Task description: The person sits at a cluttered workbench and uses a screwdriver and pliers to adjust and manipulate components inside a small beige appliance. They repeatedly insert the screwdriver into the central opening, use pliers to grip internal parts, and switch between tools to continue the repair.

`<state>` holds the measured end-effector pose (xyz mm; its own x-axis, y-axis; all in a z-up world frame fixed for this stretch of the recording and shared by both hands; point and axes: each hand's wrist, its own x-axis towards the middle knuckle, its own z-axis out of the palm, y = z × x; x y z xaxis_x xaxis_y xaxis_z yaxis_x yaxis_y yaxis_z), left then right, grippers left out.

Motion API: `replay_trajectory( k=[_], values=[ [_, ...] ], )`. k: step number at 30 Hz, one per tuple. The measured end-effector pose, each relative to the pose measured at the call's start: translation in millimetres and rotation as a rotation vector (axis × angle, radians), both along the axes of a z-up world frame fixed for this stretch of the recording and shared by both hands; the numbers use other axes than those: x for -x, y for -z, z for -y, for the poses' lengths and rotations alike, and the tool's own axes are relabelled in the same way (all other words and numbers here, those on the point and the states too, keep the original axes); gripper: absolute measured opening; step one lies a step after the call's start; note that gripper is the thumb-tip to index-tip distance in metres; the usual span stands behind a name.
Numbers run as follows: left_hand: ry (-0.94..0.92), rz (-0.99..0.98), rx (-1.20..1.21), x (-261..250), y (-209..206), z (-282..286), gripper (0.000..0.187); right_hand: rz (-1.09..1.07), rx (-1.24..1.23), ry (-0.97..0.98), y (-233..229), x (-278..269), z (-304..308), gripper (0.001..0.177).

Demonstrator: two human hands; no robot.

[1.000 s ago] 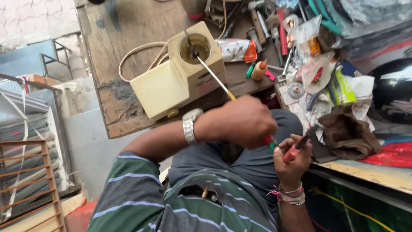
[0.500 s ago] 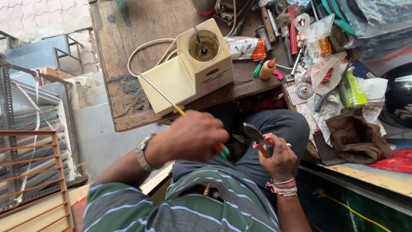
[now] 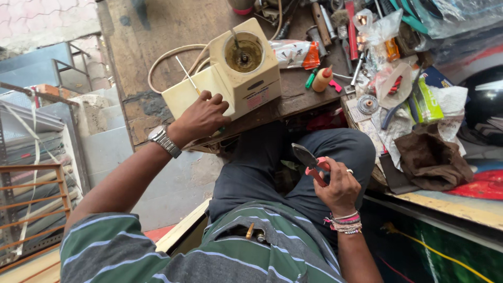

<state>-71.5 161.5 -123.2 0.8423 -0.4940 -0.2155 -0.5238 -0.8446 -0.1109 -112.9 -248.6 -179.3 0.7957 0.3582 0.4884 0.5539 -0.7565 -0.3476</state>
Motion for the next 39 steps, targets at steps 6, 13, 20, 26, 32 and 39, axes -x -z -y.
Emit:
replay_trajectory(
  k=[6,13,20,26,32,39],
  values=[
    [0.032,0.066,0.174,-2,-5,2,0.014,-0.184,0.068,0.083,-24,-7,-12,0.059],
    [-0.088,0.153,0.330,17,1,-10,0.050,-0.608,-0.050,0.054,-22,-69,-33,0.067],
    [-0.521,0.481,0.635,17,49,-38,0.065,-0.486,0.085,-0.027,41,-140,-103,0.077],
    [-0.695,0.596,0.817,-3,88,-42,0.062,-0.084,0.183,-0.025,68,-145,-112,0.062],
    [-0.685,0.624,0.894,-4,87,-42,0.037,-0.216,-0.097,0.055,52,-163,-81,0.026],
    [-0.693,0.621,0.924,-5,94,-48,0.015,-0.166,-0.147,0.158,33,-265,-2,0.009]
  ],
)
